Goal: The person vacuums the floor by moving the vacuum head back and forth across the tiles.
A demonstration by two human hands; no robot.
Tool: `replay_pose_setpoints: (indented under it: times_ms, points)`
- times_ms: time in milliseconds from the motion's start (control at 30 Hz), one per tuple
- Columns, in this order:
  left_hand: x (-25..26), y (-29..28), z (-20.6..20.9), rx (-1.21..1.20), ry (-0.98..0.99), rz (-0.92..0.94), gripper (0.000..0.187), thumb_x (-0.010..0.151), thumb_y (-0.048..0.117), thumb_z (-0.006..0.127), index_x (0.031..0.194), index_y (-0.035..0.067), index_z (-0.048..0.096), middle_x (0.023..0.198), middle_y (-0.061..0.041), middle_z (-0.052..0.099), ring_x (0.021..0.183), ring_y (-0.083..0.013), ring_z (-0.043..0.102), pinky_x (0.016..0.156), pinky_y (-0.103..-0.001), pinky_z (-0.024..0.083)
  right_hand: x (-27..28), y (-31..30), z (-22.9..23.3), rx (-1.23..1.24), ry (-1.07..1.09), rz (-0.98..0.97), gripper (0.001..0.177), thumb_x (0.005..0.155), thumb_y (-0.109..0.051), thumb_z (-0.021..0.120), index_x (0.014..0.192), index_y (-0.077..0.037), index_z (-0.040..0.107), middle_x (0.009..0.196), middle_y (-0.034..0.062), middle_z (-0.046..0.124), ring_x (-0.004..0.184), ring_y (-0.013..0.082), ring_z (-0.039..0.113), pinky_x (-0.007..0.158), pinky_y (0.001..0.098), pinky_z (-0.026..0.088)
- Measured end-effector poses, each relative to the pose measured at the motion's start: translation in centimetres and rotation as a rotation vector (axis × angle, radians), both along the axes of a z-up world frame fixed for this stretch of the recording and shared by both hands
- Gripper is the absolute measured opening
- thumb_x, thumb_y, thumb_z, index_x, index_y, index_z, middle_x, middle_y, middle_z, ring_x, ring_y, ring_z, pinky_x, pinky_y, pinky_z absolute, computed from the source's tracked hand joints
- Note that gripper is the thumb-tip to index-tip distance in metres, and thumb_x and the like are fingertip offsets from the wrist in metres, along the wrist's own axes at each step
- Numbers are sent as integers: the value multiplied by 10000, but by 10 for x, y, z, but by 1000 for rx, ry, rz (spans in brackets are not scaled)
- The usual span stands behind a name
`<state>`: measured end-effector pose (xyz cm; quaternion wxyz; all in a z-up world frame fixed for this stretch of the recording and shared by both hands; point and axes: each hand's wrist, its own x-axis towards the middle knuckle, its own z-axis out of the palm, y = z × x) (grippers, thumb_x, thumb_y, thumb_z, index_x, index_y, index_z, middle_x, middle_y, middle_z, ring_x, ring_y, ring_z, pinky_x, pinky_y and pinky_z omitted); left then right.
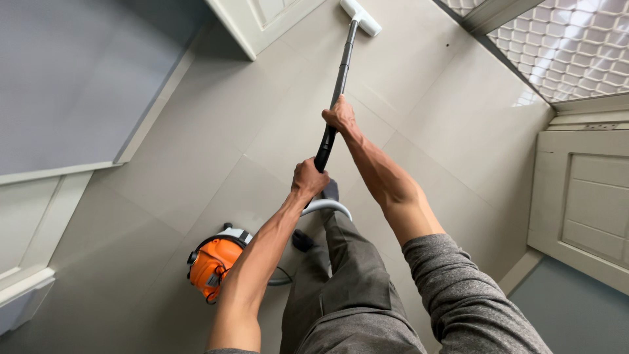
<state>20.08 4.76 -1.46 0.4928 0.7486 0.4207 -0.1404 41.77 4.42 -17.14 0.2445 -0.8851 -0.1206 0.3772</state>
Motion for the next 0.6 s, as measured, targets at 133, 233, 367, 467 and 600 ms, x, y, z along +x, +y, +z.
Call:
replay_pose_setpoints:
  times_ms: [133,233,367,467,600]
  points:
    - [59,-6,-4,34,-76,-22,202,775,94,664,928,-33,695,850,-253,729,852,-413,727,811,-459,585,64,-9,9,45,-23,12,546,799,-130,672,1286,70,525,870,207,713,750,293,737,612,404,626]
    - [94,-9,-2,1,-62,-21,216,789,95,641,948,-47,683,851,-262,724,840,-411,740,801,-455,598,102,-14,16,48,10,-5,520,791,-131,694,1255,66,567,822,166,714,716,263,732,584,385,613]
    - [116,-10,6,-47,-75,-59,260,782,100,650,986,-61,656,840,-261,721,836,-410,744,793,-463,602,121,-19,39,77,69,-96,541,775,-100,702,1266,80,563,784,165,703,644,260,730,522,363,613]
    - [119,-12,3,-23,-109,-102,268,783,100,660,993,-67,659,853,-268,725,850,-417,737,811,-467,596,119,-26,53,89,77,-122,527,781,-88,696,1262,87,570,773,176,700,597,264,722,486,360,608]
    - [113,-17,-6,-13,-115,-134,297,777,100,681,1025,-59,644,871,-273,722,857,-421,730,817,-475,587,118,-26,59,102,91,-162,619,784,-55,674,1336,103,442,749,184,693,551,292,719,445,383,610]
